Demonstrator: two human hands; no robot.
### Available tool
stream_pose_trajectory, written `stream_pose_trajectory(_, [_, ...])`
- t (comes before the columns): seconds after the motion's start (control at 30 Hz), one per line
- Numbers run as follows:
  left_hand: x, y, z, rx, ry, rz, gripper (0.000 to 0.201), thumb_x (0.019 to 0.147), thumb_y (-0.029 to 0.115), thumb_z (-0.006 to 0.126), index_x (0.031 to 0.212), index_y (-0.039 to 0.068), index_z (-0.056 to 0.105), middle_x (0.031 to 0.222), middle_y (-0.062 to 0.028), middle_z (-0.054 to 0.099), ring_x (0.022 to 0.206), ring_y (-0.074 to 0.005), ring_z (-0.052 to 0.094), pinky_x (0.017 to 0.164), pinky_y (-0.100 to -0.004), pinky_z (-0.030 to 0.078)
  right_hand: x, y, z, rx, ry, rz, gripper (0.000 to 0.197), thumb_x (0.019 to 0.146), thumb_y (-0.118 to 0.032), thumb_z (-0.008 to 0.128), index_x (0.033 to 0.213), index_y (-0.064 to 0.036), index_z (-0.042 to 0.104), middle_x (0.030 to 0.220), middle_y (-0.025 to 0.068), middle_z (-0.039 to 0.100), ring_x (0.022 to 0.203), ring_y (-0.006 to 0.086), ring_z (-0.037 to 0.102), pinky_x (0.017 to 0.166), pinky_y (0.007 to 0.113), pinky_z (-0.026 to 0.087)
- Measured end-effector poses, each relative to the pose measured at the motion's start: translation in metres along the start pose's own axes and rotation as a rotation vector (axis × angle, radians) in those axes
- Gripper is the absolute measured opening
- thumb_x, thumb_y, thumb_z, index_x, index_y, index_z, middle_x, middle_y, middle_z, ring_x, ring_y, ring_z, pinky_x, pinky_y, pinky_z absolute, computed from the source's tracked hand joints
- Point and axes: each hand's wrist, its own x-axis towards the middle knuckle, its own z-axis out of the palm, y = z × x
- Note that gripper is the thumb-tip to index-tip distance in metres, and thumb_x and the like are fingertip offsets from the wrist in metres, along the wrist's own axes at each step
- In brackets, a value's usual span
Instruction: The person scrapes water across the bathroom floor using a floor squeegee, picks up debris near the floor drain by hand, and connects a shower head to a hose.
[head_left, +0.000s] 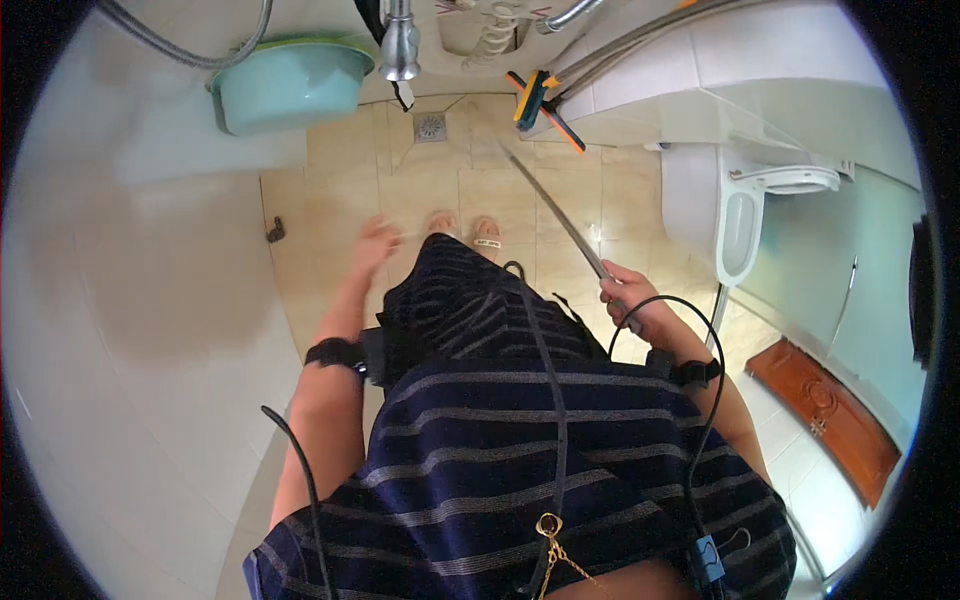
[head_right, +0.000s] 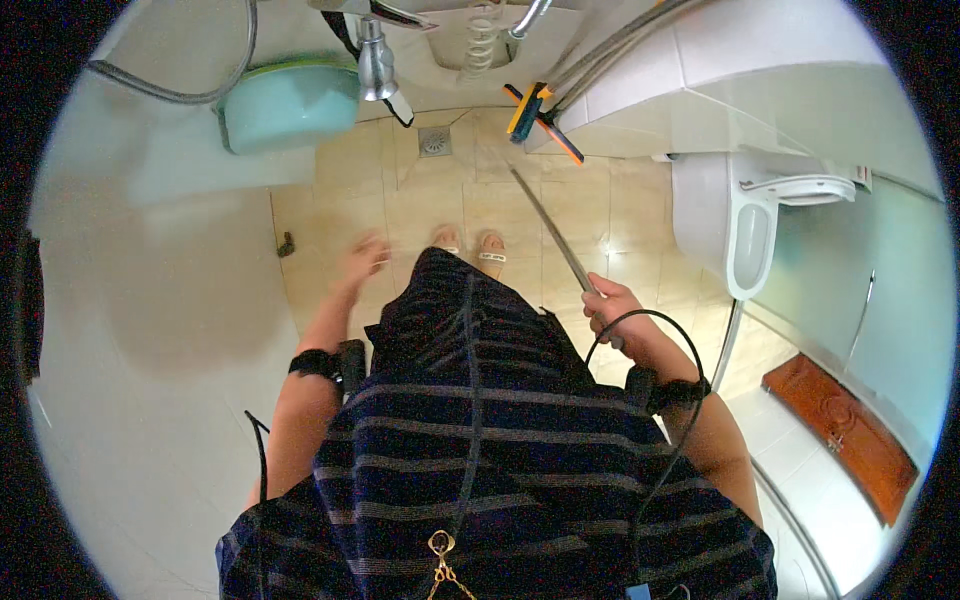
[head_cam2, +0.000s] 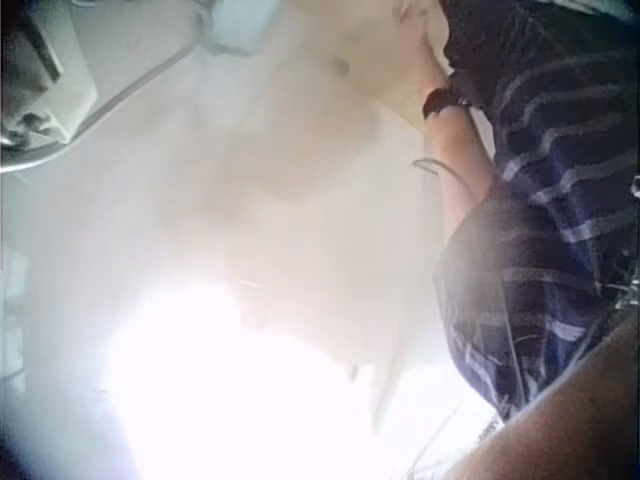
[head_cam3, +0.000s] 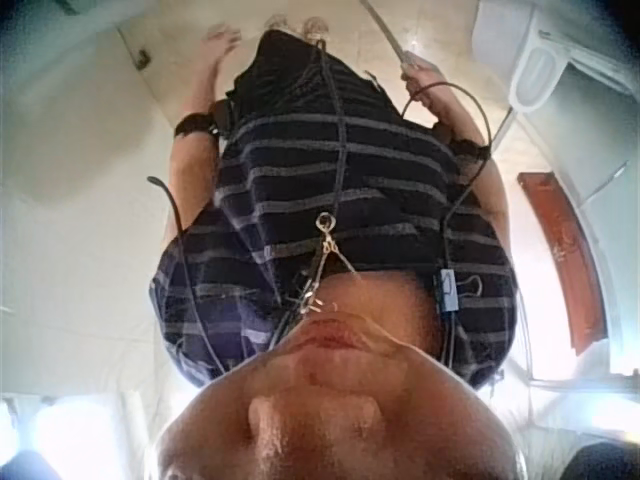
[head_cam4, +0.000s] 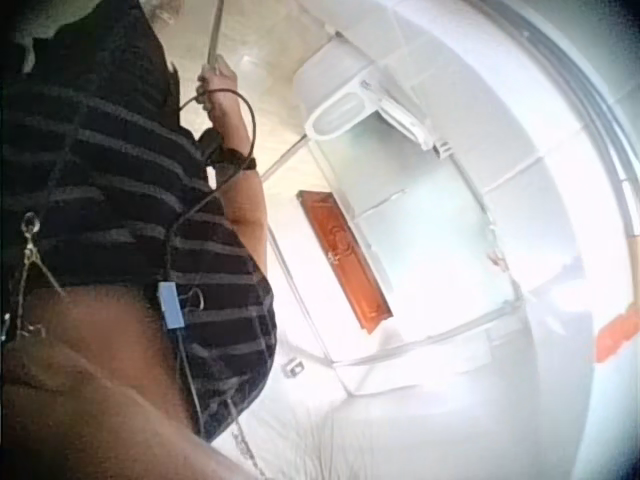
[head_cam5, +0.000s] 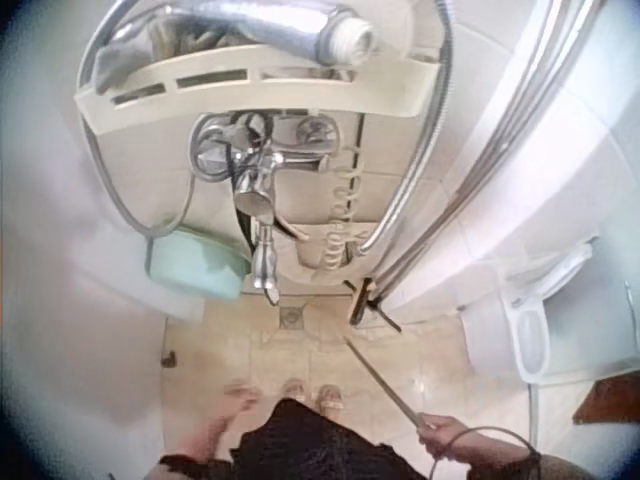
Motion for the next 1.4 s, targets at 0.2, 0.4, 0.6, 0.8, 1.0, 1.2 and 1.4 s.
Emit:
stream_pose_trajectory(0.2, [-0.047, -0.122, -0.167, 0.070, 0.155, -0.201, 0.010, 0.083, 0.016, 0.045, 0.090, 0.009, 0.049, 0.092, -0.0064, 0.058, 0.092, -0.0178, 0.056, 0.072, -0.0318, 0.047, 0.042, -0.002, 0.027, 0.426, -0.009, -0.030, 0.032, 0.081, -0.009, 0.050, 0.112, -0.0098, 0.045, 0.063, 0.0019, 0.044, 0.044, 0.0077, 0.039, 0.035, 0.018, 0.031])
stream_pose_trajectory(0.4, [-0.077, -0.115, -0.214, 0.142, -0.045, -0.189, 0.031, 0.082, 0.015, 0.050, 0.111, 0.006, 0.043, 0.095, -0.0091, 0.057, 0.089, -0.0214, 0.056, 0.078, -0.0338, 0.046, 0.095, -0.036, 0.130, 0.323, -0.107, -0.159, 0.016, 0.078, -0.006, 0.049, 0.092, -0.0036, 0.044, 0.062, 0.0064, 0.048, 0.043, 0.0125, 0.044, 0.036, 0.024, 0.036])
stream_pose_trajectory(0.6, [-0.051, 0.001, -0.280, -0.031, 0.034, -0.137, 0.044, 0.082, 0.014, 0.050, 0.122, 0.003, 0.037, 0.100, -0.0125, 0.057, 0.090, -0.0199, 0.056, 0.078, -0.0325, 0.045, 0.124, 0.007, 0.222, -0.215, 0.150, -0.163, 0.022, 0.076, -0.005, 0.047, 0.097, -0.0018, 0.043, 0.065, 0.0123, 0.051, 0.044, 0.0202, 0.048, 0.037, 0.031, 0.039])
stream_pose_trajectory(0.8, [-0.033, 0.015, -0.350, 0.109, 0.186, -0.123, 0.046, 0.081, 0.014, 0.049, 0.123, 0.001, 0.037, 0.102, -0.0137, 0.056, 0.089, -0.0193, 0.056, 0.077, -0.0316, 0.046, 0.020, -0.031, 0.251, -0.659, 0.149, -0.014, 0.065, 0.073, 0.001, 0.035, 0.135, -0.0167, 0.023, 0.069, 0.0179, 0.055, 0.045, 0.0250, 0.053, 0.035, 0.035, 0.042])
stream_pose_trajectory(1.0, [-0.033, -0.007, -0.368, 0.154, 0.031, -0.215, 0.046, 0.081, 0.013, 0.048, 0.124, 0.000, 0.036, 0.103, -0.0142, 0.056, 0.090, -0.0208, 0.056, 0.077, -0.0317, 0.046, -0.008, 0.009, 0.225, -0.715, 0.258, -0.035, 0.063, 0.066, 0.003, 0.037, 0.126, -0.0148, 0.039, 0.070, 0.0230, 0.058, 0.052, 0.0297, 0.058, 0.044, 0.038, 0.047])
stream_pose_trajectory(1.2, [-0.049, -0.003, -0.378, 0.245, 0.028, -0.251, 0.046, 0.081, 0.012, 0.048, 0.124, -0.001, 0.036, 0.105, -0.0153, 0.056, 0.090, -0.0218, 0.057, 0.076, -0.0327, 0.046, 0.081, 0.037, 0.201, -1.163, 0.535, -0.492, 0.061, 0.072, -0.001, 0.042, 0.130, -0.0199, 0.034, 0.080, 0.0186, 0.060, 0.074, 0.0313, 0.059, 0.066, 0.040, 0.048])
stream_pose_trajectory(1.4, [-0.059, -0.004, -0.394, 0.305, 0.116, -0.188, 0.045, 0.081, 0.011, 0.049, 0.123, 0.001, 0.038, 0.103, -0.0153, 0.057, 0.086, -0.0211, 0.058, 0.071, -0.0316, 0.047, 0.073, 0.067, 0.206, -1.217, 0.441, -0.263, 0.061, 0.072, -0.001, 0.043, 0.129, -0.0190, 0.034, 0.088, 0.0183, 0.060, 0.086, 0.0329, 0.057, 0.074, 0.041, 0.046])
